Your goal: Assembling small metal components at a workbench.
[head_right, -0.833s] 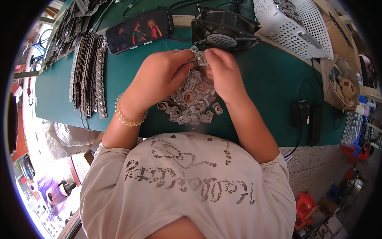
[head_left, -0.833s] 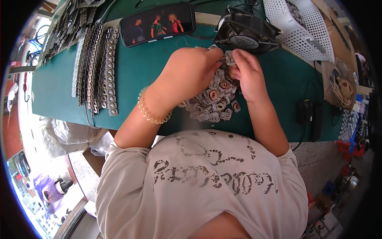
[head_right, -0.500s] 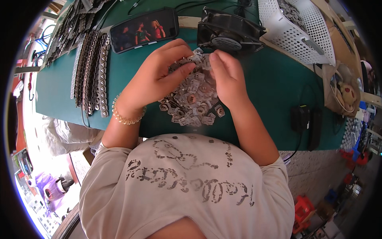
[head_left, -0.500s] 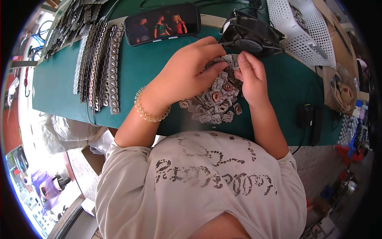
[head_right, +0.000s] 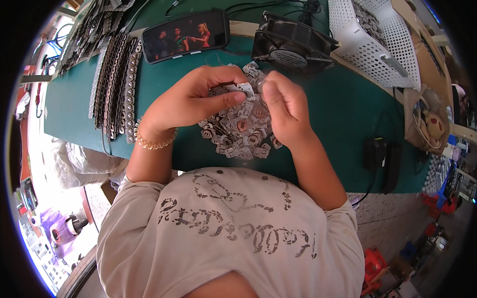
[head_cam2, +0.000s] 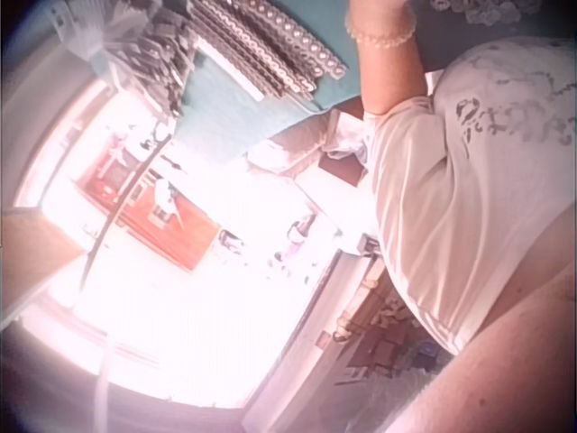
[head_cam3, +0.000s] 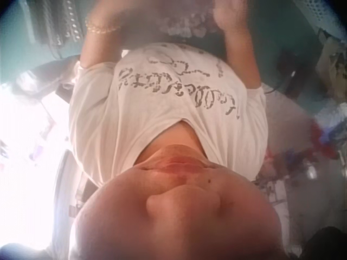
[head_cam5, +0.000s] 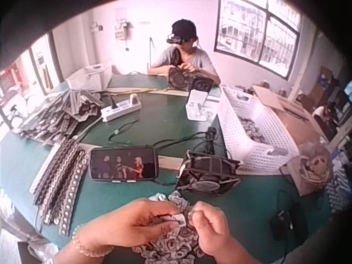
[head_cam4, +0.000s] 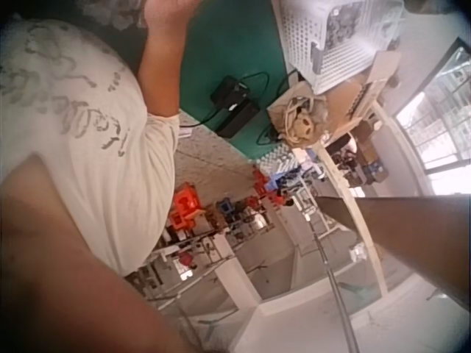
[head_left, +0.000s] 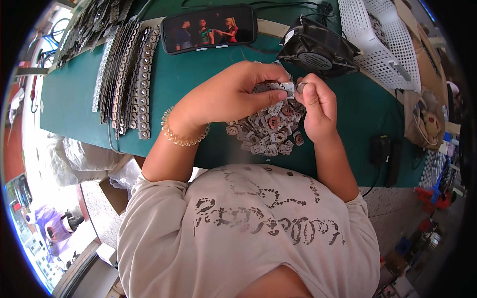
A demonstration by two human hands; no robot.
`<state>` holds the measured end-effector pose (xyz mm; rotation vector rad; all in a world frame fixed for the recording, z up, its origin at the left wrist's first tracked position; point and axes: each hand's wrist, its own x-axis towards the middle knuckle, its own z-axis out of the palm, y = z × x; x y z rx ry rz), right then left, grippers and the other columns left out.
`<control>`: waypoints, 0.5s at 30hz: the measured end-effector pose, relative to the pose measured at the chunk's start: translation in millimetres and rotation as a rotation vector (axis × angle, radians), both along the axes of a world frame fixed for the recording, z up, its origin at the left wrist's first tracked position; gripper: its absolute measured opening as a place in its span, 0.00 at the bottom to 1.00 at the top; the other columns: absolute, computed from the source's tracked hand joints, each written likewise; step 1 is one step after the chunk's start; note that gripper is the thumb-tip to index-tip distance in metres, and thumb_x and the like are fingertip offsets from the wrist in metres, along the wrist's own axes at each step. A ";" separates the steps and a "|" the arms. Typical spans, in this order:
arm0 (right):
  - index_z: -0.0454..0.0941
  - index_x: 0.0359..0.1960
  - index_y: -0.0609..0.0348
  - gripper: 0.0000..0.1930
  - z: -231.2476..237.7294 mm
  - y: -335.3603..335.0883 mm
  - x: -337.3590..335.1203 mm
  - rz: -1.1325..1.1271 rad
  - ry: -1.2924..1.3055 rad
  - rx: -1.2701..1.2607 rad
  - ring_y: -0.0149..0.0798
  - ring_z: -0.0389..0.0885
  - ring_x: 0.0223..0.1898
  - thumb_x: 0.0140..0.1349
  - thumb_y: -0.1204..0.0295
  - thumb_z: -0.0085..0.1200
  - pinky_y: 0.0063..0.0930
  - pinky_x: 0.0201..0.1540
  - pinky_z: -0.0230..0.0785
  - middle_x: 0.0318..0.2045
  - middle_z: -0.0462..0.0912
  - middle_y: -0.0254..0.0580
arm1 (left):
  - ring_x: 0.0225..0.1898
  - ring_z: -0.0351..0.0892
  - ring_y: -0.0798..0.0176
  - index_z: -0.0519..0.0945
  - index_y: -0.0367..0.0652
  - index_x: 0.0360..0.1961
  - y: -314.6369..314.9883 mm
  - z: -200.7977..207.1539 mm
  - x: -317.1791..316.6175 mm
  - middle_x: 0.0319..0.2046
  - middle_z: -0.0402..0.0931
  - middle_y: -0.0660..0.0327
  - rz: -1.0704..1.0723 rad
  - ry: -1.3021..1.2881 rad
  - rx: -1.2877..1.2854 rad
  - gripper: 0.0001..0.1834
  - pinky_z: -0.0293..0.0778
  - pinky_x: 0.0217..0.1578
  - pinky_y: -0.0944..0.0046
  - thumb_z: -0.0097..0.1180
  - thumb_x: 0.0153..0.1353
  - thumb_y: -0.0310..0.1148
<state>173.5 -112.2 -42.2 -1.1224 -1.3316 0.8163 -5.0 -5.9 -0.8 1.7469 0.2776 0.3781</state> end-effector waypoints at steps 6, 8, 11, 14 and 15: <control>0.67 0.26 0.63 0.12 6.8 -1.1 -3.3 0.034 -0.186 0.020 0.29 0.58 0.21 0.69 0.70 0.45 0.25 0.24 0.54 0.18 0.62 0.35 | 0.29 0.63 0.75 0.76 0.34 0.39 -0.7 2.1 -1.0 0.27 0.70 0.67 -0.040 0.044 -0.020 0.06 0.63 0.30 0.72 0.53 0.65 0.26; 0.67 0.27 0.63 0.12 8.6 -1.0 -3.8 0.039 -0.231 0.014 0.31 0.58 0.20 0.69 0.71 0.46 0.26 0.24 0.54 0.18 0.62 0.38 | 0.29 0.61 0.75 0.76 0.34 0.39 -1.6 0.2 -0.2 0.27 0.70 0.67 -0.046 0.017 -0.009 0.06 0.62 0.29 0.72 0.53 0.65 0.26; 0.67 0.27 0.63 0.12 9.1 -0.7 -4.5 0.038 -0.251 -0.007 0.33 0.58 0.20 0.69 0.71 0.46 0.27 0.24 0.54 0.18 0.61 0.40 | 0.29 0.60 0.75 0.75 0.33 0.39 -4.2 -0.9 1.5 0.27 0.70 0.67 -0.031 0.005 -0.001 0.06 0.62 0.29 0.72 0.52 0.65 0.25; 0.68 0.28 0.63 0.12 8.0 -0.3 -4.1 0.033 -0.266 0.012 0.35 0.58 0.20 0.69 0.70 0.46 0.28 0.24 0.54 0.18 0.61 0.40 | 0.29 0.61 0.75 0.75 0.33 0.38 -5.7 -2.1 2.3 0.27 0.70 0.67 -0.005 -0.001 0.032 0.05 0.62 0.29 0.72 0.53 0.64 0.25; 0.68 0.28 0.63 0.12 7.4 -0.3 -4.2 0.025 -0.275 0.015 0.35 0.59 0.20 0.69 0.70 0.46 0.28 0.24 0.55 0.18 0.61 0.41 | 0.29 0.61 0.75 0.75 0.33 0.38 -5.6 1.2 1.9 0.27 0.70 0.67 -0.002 0.028 0.035 0.05 0.62 0.30 0.72 0.53 0.64 0.25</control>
